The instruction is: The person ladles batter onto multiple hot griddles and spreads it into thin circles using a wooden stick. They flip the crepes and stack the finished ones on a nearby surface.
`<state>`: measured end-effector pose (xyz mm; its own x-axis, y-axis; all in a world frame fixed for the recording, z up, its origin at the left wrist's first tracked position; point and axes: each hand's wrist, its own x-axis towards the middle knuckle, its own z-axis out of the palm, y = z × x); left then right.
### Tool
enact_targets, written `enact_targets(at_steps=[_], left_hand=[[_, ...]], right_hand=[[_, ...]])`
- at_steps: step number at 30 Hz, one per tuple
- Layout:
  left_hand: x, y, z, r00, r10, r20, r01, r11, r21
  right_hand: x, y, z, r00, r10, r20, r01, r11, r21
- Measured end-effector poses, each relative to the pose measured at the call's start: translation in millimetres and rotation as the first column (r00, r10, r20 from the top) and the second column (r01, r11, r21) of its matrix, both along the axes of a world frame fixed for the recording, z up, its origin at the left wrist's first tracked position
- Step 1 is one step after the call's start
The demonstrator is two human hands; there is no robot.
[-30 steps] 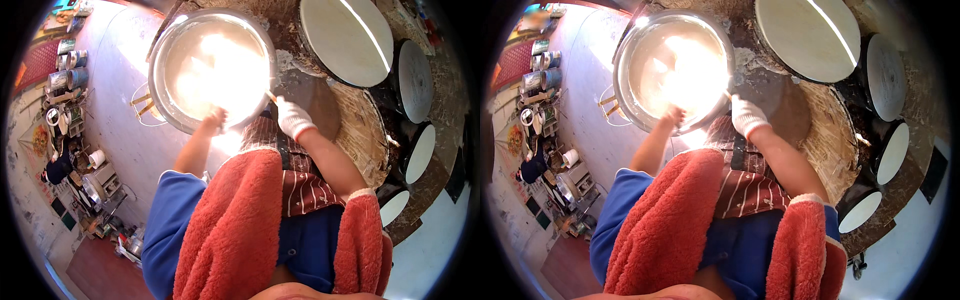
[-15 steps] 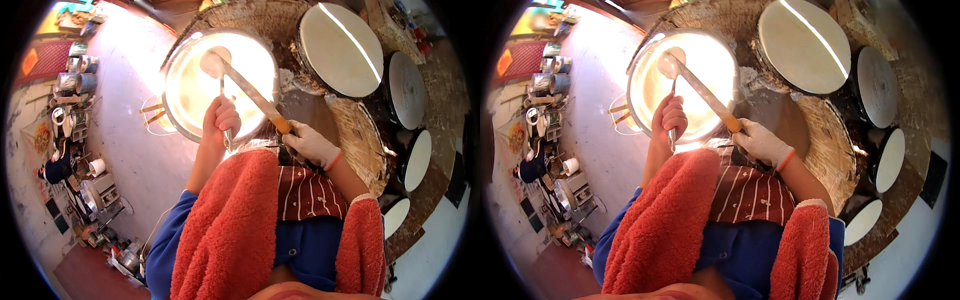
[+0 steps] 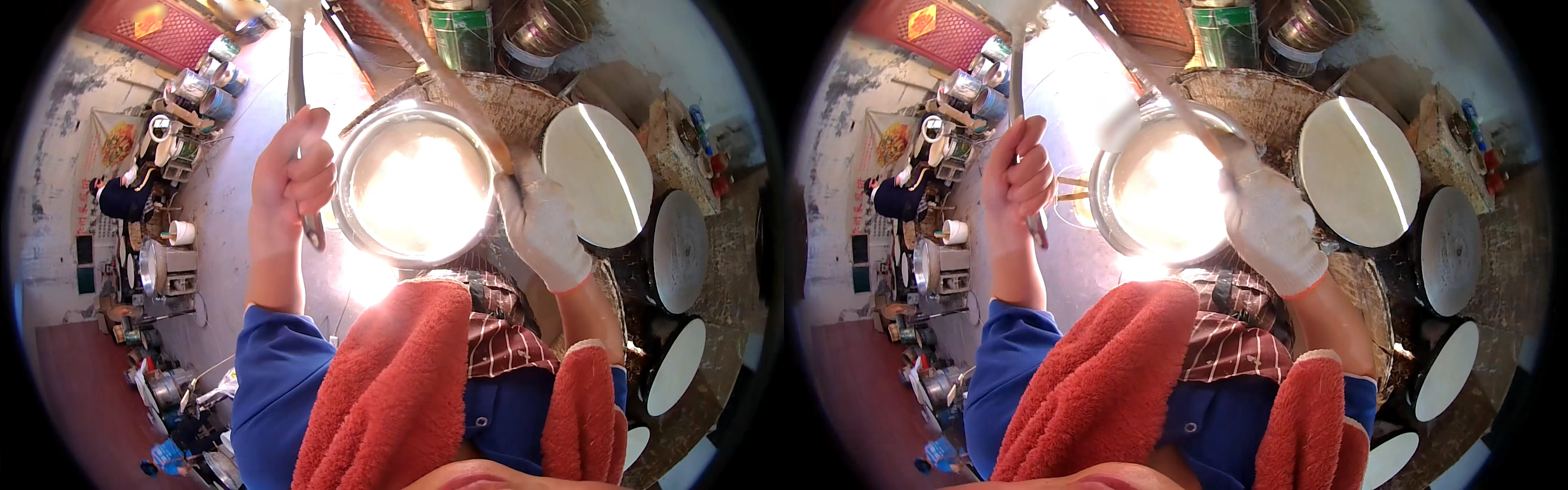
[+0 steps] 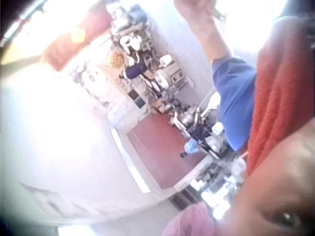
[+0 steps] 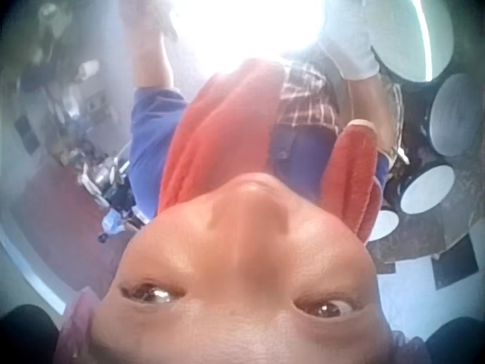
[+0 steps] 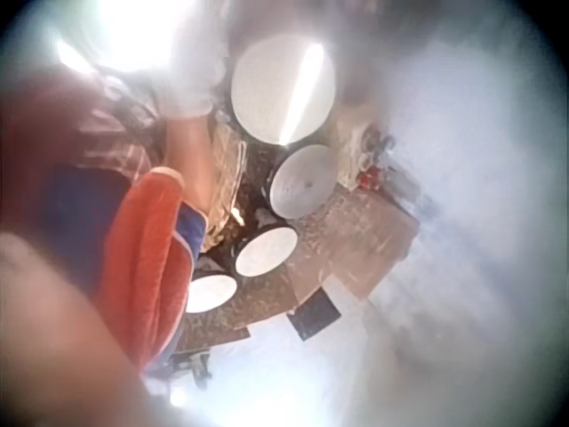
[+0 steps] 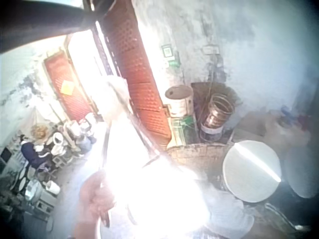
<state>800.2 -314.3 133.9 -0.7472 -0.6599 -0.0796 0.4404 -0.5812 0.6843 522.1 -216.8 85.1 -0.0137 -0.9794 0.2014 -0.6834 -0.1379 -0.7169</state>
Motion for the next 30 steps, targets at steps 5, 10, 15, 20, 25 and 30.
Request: enact_targets(at_steps=[5,10,15,20,25,30], left_hand=[[0,22,-43,0.983,0.114,0.143,-0.163,0.902,0.399],[19,50,-120,0.941,0.286,-0.178,0.000,0.528,0.849],[11,69,-127,0.537,0.112,0.836,-0.301,0.952,0.066],[-27,72,-161,0.999,-0.044,-0.026,0.045,0.538,0.841],[-62,91,-192,0.927,0.143,-0.346,0.292,0.302,0.907],[-67,90,-182,0.929,0.050,-0.366,0.316,0.405,0.858]], right_hand=[[-19,12,-79,0.947,-0.128,-0.295,0.046,0.962,-0.270],[-50,67,-124,0.984,0.085,-0.159,-0.066,0.991,0.117],[-88,107,-140,0.980,-0.111,0.166,0.105,0.994,0.044],[-88,124,-165,0.747,-0.429,0.507,0.277,0.895,0.350],[-85,149,-189,0.618,-0.524,0.586,0.289,0.845,0.450],[-95,171,-180,0.636,-0.560,0.531,0.118,0.751,0.650]])
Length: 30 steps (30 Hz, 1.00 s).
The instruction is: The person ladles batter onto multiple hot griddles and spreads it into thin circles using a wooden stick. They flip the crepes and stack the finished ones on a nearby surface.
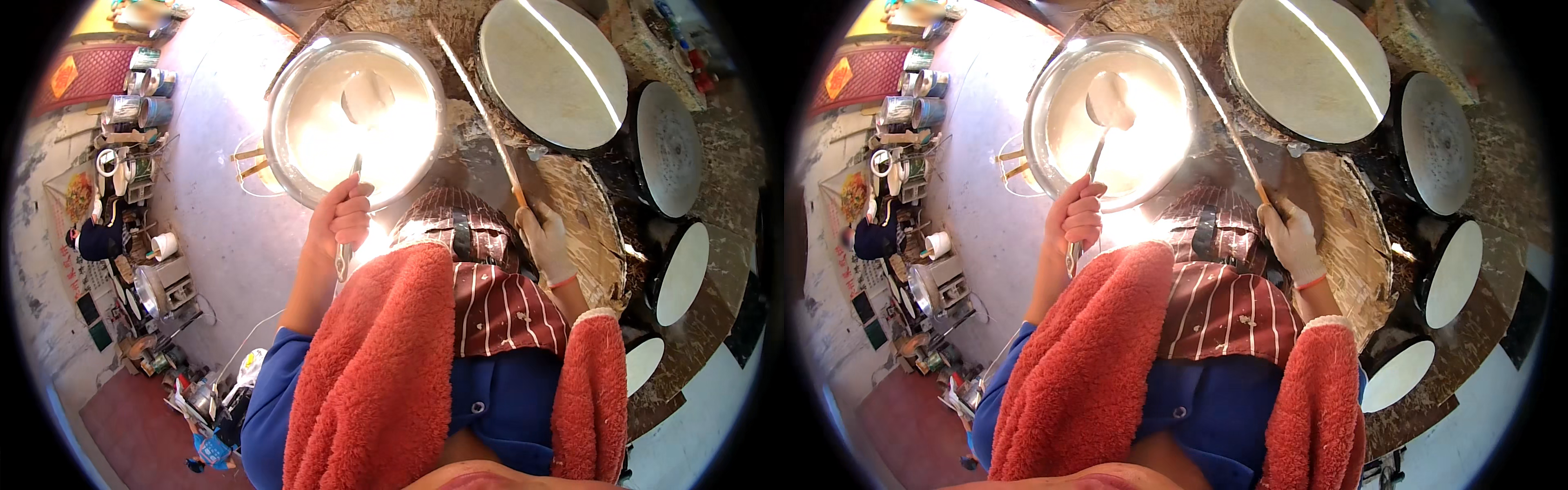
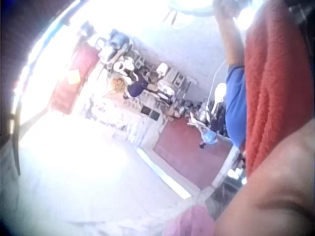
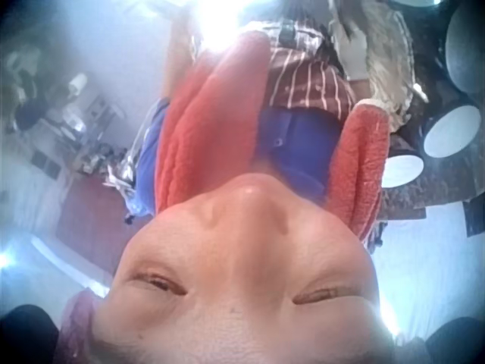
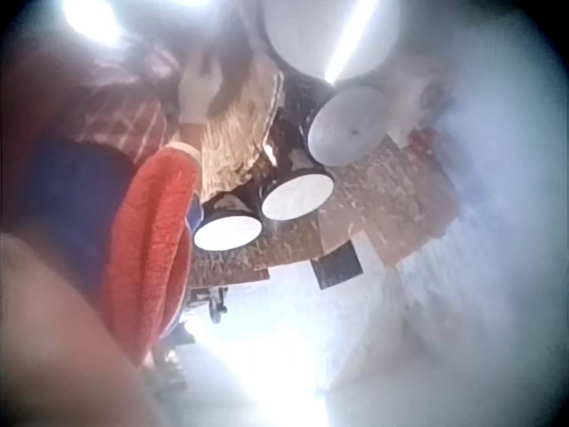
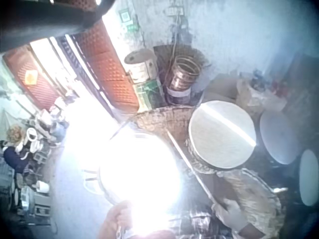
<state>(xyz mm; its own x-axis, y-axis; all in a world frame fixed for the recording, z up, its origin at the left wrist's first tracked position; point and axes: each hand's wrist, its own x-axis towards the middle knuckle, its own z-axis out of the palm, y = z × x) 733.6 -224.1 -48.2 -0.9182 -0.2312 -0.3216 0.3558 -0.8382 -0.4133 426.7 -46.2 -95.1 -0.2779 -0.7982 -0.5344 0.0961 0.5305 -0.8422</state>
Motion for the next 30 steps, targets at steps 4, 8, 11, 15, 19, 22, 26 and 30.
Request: enact_targets(at_steps=[4,8,11,15,19,22,26,30], left_hand=[[1,-1,17,0.998,0.059,-0.010,-0.059,0.996,-0.060],[-6,-1,25,0.991,0.131,0.008,-0.130,0.988,-0.079],[-6,-2,26,0.991,0.132,-0.034,-0.133,0.990,-0.055],[-2,-1,27,0.990,0.138,-0.026,-0.139,0.987,-0.080],[2,-2,27,0.991,0.137,-0.014,-0.137,0.987,-0.084],[3,-1,27,0.991,0.131,0.024,-0.129,0.989,-0.066],[7,0,25,0.985,0.115,0.133,-0.097,0.987,-0.131],[10,1,31,0.967,0.095,0.235,-0.046,0.978,-0.205]], right_hand=[[-14,-4,48,0.970,0.156,0.189,-0.180,0.976,0.122],[-21,-1,61,0.950,0.262,0.169,-0.290,0.941,0.172],[-18,-3,58,0.940,0.278,0.198,-0.308,0.942,0.138],[-10,-8,56,0.943,0.275,0.190,-0.302,0.945,0.128],[-5,-10,58,0.923,0.269,0.274,-0.317,0.937,0.147],[1,-12,50,0.919,0.287,0.269,-0.329,0.936,0.126],[9,-24,51,0.913,0.299,0.277,-0.341,0.933,0.115],[20,-34,42,0.902,0.266,0.341,-0.318,0.942,0.107]])
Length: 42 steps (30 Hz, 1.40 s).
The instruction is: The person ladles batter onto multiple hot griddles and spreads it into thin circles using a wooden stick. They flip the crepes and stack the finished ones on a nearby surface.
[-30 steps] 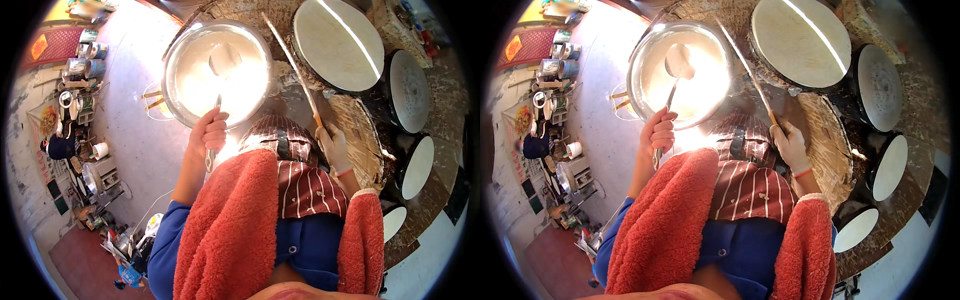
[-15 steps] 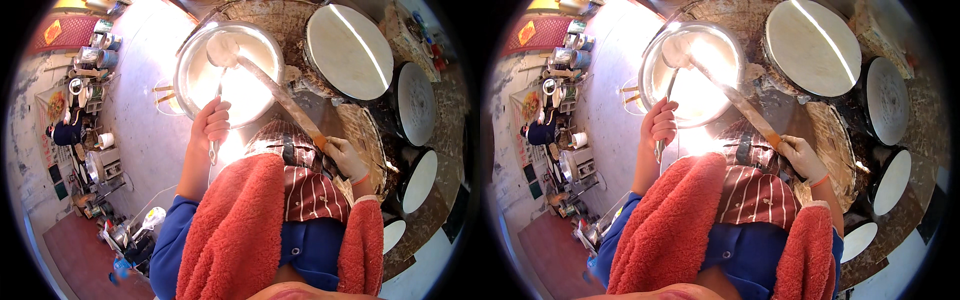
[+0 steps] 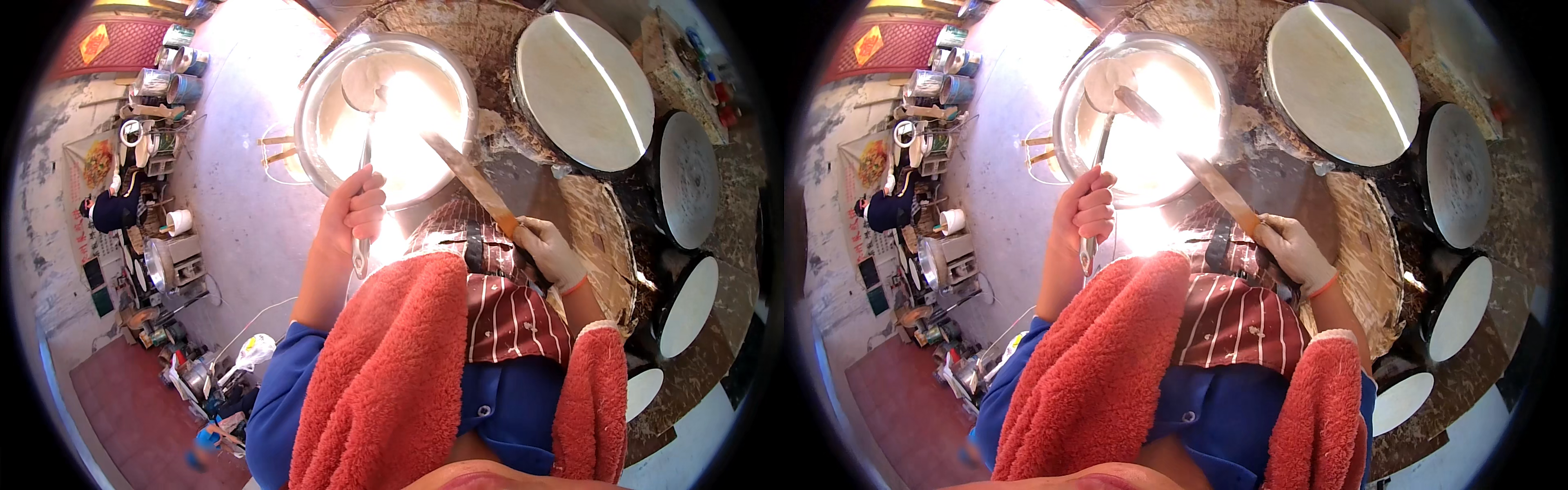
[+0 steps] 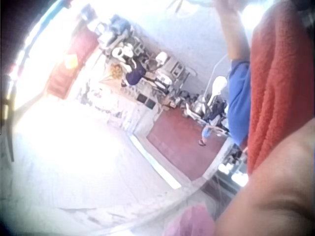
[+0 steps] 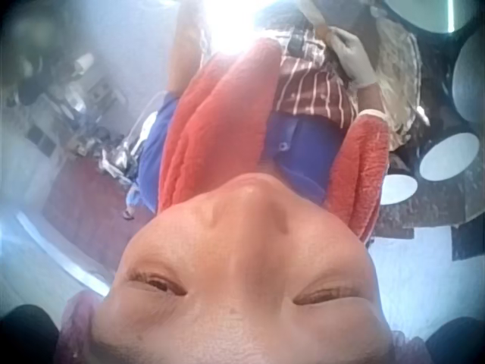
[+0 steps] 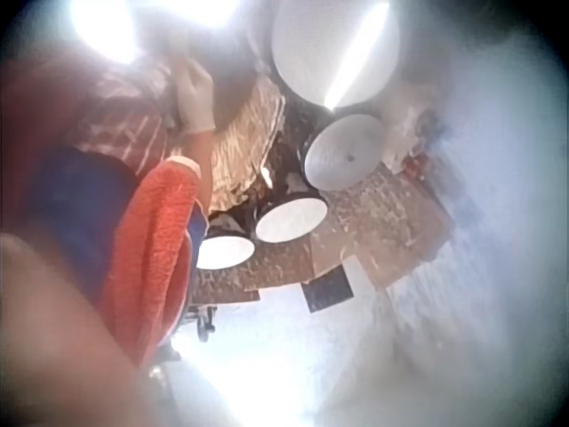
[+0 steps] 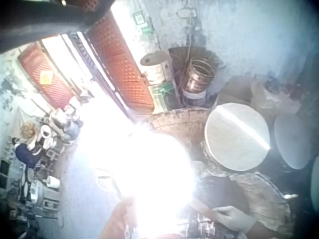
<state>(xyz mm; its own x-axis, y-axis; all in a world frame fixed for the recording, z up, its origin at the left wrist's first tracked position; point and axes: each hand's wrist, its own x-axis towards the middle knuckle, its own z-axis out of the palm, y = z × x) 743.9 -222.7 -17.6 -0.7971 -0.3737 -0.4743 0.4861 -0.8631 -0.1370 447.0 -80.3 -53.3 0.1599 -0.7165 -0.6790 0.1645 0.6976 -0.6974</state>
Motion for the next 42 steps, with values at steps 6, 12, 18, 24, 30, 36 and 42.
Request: enact_targets(at_steps=[6,12,18,24,30,36,42], left_hand=[[4,-2,1,1.000,-0.018,-0.004,0.018,0.997,-0.069],[19,-5,42,0.971,-0.034,-0.236,-0.010,0.982,-0.186],[39,-13,36,0.975,0.019,0.220,0.078,0.901,-0.426],[35,-16,-38,0.993,0.001,0.115,0.010,0.995,-0.099],[43,-5,-31,0.990,-0.013,0.139,0.056,0.948,-0.313],[22,-10,-5,0.895,0.097,0.435,0.205,0.778,-0.594],[-32,-16,20,0.993,-0.017,-0.116,0.025,0.997,0.073]], right_hand=[[17,-31,-19,0.999,-0.030,0.020,0.032,0.989,-0.145],[11,-132,24,0.895,-0.444,0.036,0.330,0.608,-0.722],[-44,-191,-6,0.806,-0.154,-0.572,0.096,0.987,-0.131],[-44,-96,-118,0.719,-0.345,-0.603,0.221,0.936,-0.273],[-49,-56,-116,0.695,-0.683,-0.227,0.580,0.718,-0.385],[-46,-20,-77,0.613,-0.775,-0.154,0.703,0.624,-0.341],[-64,47,-92,0.546,-0.829,-0.117,0.785,0.556,-0.272]])
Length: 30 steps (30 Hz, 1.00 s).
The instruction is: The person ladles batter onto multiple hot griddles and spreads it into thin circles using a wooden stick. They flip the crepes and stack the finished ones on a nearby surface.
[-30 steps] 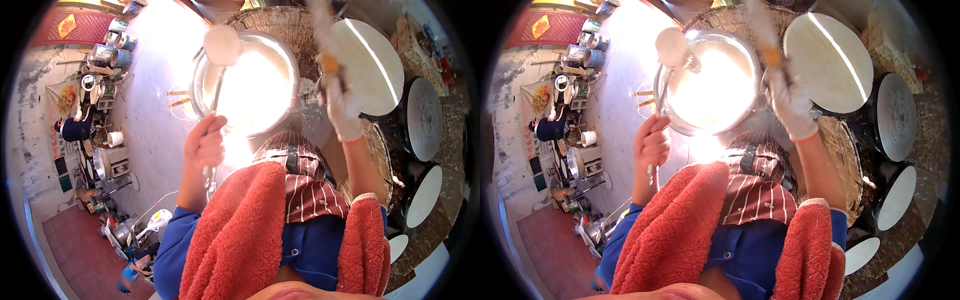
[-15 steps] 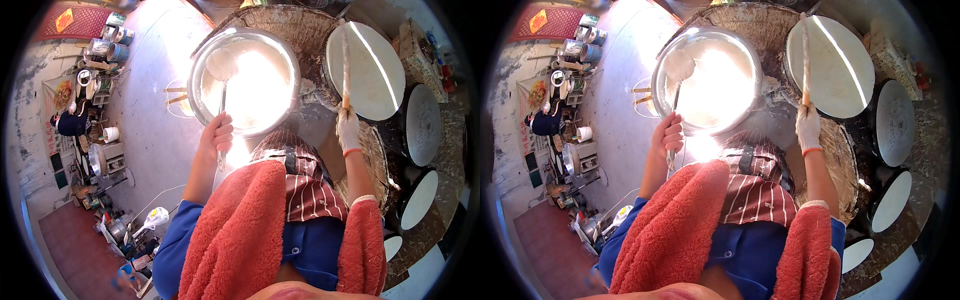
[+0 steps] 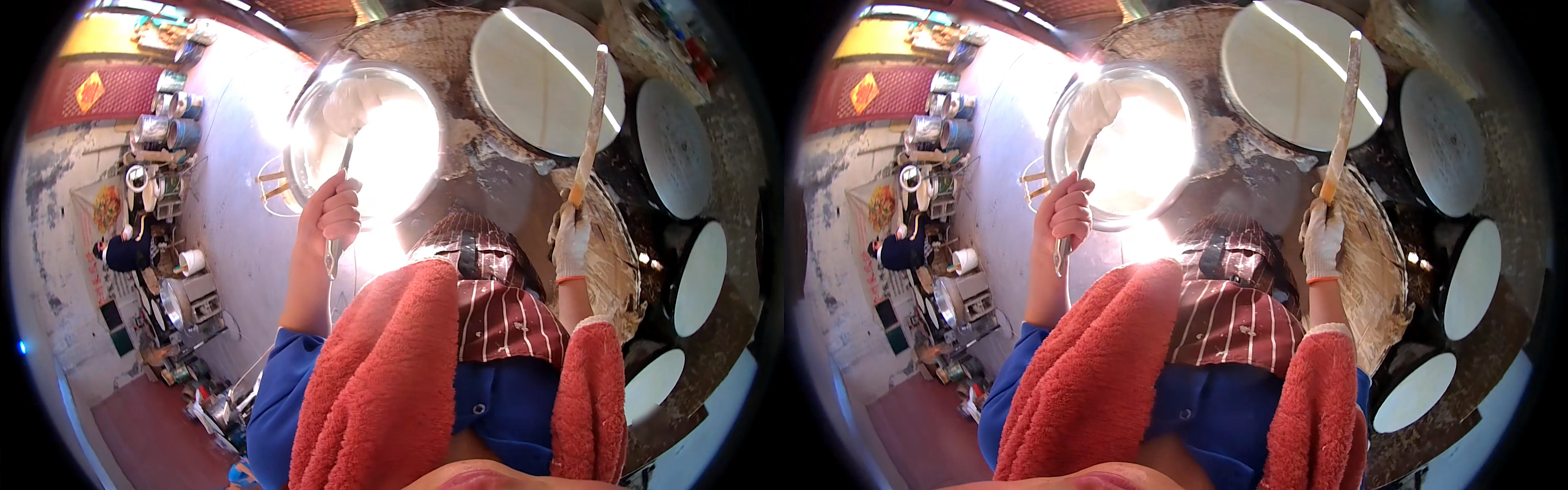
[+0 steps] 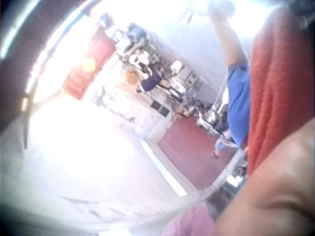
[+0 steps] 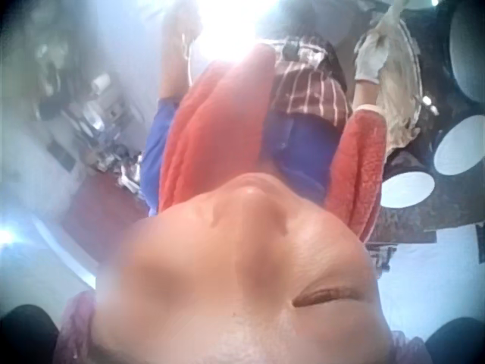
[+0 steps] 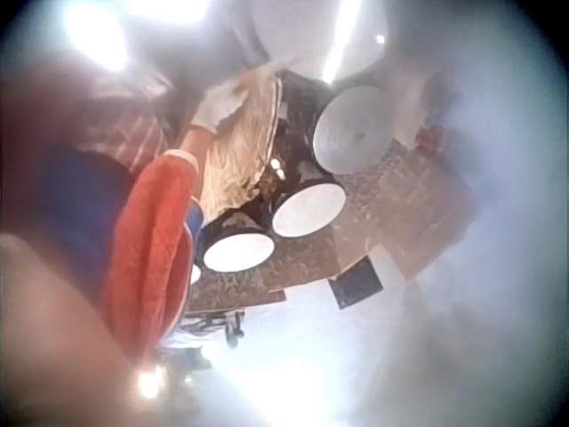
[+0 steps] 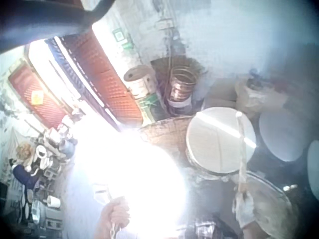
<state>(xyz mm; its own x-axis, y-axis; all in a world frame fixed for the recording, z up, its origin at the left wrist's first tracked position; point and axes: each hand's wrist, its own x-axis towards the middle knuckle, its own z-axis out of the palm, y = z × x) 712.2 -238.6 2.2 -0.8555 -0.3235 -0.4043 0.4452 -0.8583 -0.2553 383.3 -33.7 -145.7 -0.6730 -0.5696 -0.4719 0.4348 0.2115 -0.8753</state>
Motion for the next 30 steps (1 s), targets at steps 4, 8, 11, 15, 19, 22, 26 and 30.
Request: enact_targets(at_steps=[4,8,11,15,19,22,26,30], left_hand=[[-17,18,-8,0.982,-0.135,0.129,0.152,0.980,-0.130],[-34,47,30,0.486,0.151,0.861,0.684,0.548,-0.481],[-74,52,51,0.433,0.146,0.889,0.798,0.397,-0.454],[-143,67,51,0.663,-0.514,0.544,0.711,0.661,-0.241],[-218,93,4,0.638,-0.726,0.256,0.742,0.669,0.048],[-281,97,1,0.460,-0.855,0.239,0.887,0.457,-0.070],[-395,98,16,0.245,-0.783,0.572,0.963,0.128,-0.237],[-530,122,-1,0.211,-0.640,0.739,0.944,-0.063,-0.323]], right_hand=[[-13,52,-13,0.988,-0.149,0.026,0.148,0.989,0.028],[-25,106,-27,0.936,-0.347,-0.055,0.350,0.934,0.063],[-26,141,-21,0.888,-0.426,-0.176,0.434,0.901,0.011],[-22,174,-20,0.796,-0.530,-0.291,0.552,0.834,-0.009],[-26,213,-49,0.728,-0.678,-0.103,0.679,0.734,-0.033],[-38,216,-59,0.604,-0.791,-0.101,0.772,0.612,-0.172],[-90,197,-25,0.636,-0.771,-0.016,0.770,0.636,-0.041],[-161,155,-26,0.571,-0.812,-0.120,0.775,0.581,-0.250]])
